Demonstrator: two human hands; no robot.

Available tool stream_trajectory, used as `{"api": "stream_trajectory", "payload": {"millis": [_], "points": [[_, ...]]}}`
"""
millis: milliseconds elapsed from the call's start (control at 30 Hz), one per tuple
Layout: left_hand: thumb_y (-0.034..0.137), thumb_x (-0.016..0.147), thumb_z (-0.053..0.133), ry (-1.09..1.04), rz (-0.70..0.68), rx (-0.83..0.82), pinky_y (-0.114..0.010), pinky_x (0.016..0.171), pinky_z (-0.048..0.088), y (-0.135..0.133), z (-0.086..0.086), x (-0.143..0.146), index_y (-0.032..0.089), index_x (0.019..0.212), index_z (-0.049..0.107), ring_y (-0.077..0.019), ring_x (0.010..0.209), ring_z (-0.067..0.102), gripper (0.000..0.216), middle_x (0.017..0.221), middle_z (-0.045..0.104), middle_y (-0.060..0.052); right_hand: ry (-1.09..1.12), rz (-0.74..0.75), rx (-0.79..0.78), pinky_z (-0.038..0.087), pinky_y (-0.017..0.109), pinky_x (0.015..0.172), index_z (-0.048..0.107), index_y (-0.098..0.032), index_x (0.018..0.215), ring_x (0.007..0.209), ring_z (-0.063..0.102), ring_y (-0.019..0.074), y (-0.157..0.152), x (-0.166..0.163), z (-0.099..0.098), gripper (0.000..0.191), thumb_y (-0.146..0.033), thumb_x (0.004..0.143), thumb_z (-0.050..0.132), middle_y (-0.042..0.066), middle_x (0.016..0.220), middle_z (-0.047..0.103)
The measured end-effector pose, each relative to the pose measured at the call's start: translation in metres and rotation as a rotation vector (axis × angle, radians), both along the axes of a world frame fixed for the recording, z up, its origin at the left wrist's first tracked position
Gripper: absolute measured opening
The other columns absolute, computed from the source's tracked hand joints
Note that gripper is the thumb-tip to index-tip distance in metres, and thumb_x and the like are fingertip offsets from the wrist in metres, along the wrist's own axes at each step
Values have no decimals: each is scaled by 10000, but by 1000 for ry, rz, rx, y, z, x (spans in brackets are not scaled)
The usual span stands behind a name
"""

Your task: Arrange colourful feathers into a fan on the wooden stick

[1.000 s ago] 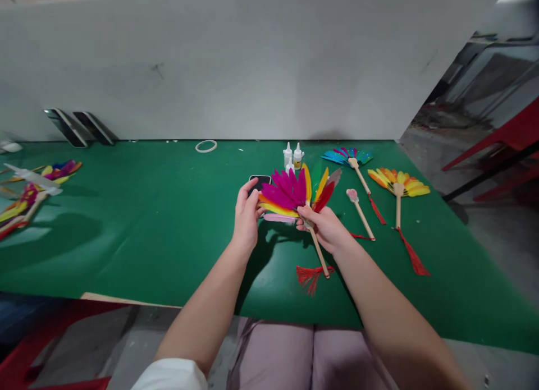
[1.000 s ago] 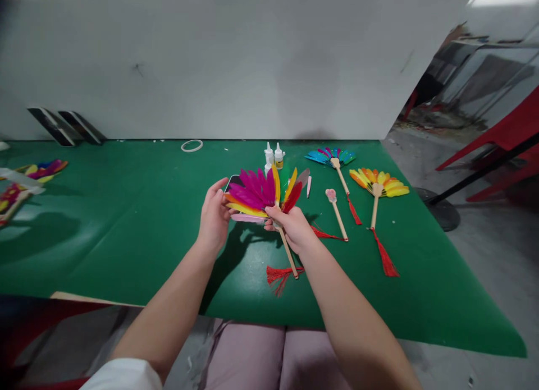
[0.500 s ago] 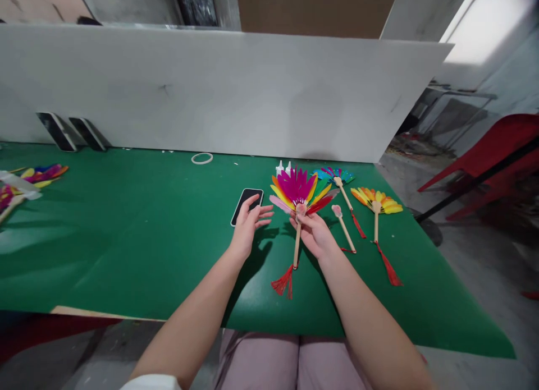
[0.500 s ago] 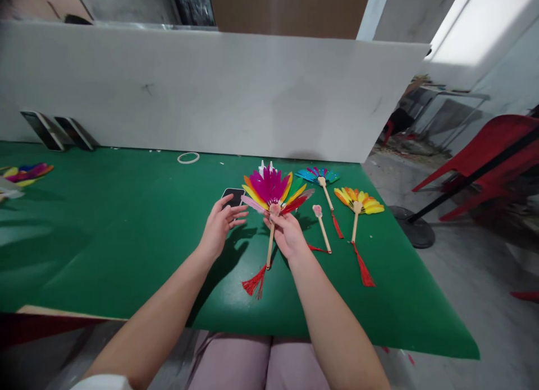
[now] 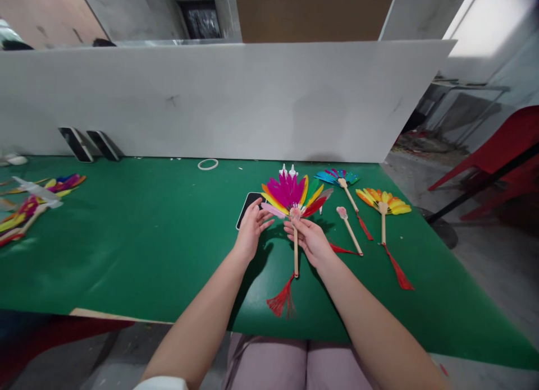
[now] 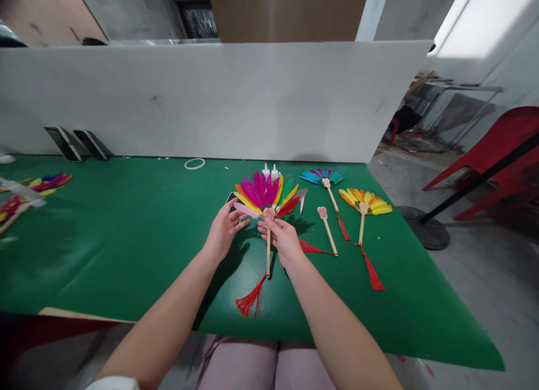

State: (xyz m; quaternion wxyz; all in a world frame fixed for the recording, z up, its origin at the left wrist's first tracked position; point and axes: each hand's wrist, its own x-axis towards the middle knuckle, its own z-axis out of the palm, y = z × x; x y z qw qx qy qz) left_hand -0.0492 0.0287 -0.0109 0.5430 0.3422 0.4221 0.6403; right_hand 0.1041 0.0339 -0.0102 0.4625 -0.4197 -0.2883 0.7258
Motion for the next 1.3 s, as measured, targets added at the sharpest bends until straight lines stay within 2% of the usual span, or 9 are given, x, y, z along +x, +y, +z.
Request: {"api": "stream_trajectory", "payload": {"millis": [200,400,533,667,800,967,1300], "points": [[435,779,503,-13,-98,19,-327,791,470,-1,-2,5,180,1108,490,-164,875,598,417,990,619,-77,-52,2,29,488,195,560,661,-137,783,570,594,80,0,-4,-4,254,-319,613,712,40,718,681],[487,732,545,6,-87,-8,-357,794,463,-1,-5,8,172,989,561,-184,871,603,406,928,647,-58,-58,-37,49,414,170,491,672,-144,738,540,539,68,0,-5,-7,264,-338,569,731,3,636,641],[402,671,650,135,-122,-10,-346,809,450,-2,-6,9,155,899,621,-192,890,599,337,907,663,-62,-83,-30,68,280,152,389,650,-141,694,440,438,32,0,-5,-8,268,-367,571,725,-19,586,605],[384,664,659,324,-155,-24,-330,793,447,-4,-7,11,144,858,675,-206,884,597,309,897,677,-74,-89,-22,80,185,154,359,631,-137,681,406,366,15,1,-4,-9,278,-380,577,719,-29,565,576],[390,675,646,368,-111,-21,-313,768,444,-4,-8,11,139,856,690,-203,862,599,312,888,684,-81,-91,3,90,167,160,356,619,-135,665,398,337,13,2,-3,-11,282,-387,582,713,-36,544,548],[387,637,677,323,-29,-53,-293,723,446,-2,-9,9,124,791,688,-178,769,605,305,798,687,-73,-113,20,94,183,166,361,609,-136,644,405,345,22,1,-4,-11,284,-395,581,708,-41,514,518],[363,644,670,306,73,-7,-249,660,436,0,-6,4,130,707,648,-122,655,569,243,692,643,-28,-125,38,87,197,159,359,634,-135,735,422,354,15,1,-4,-11,299,-379,581,709,-8,623,587]]}}
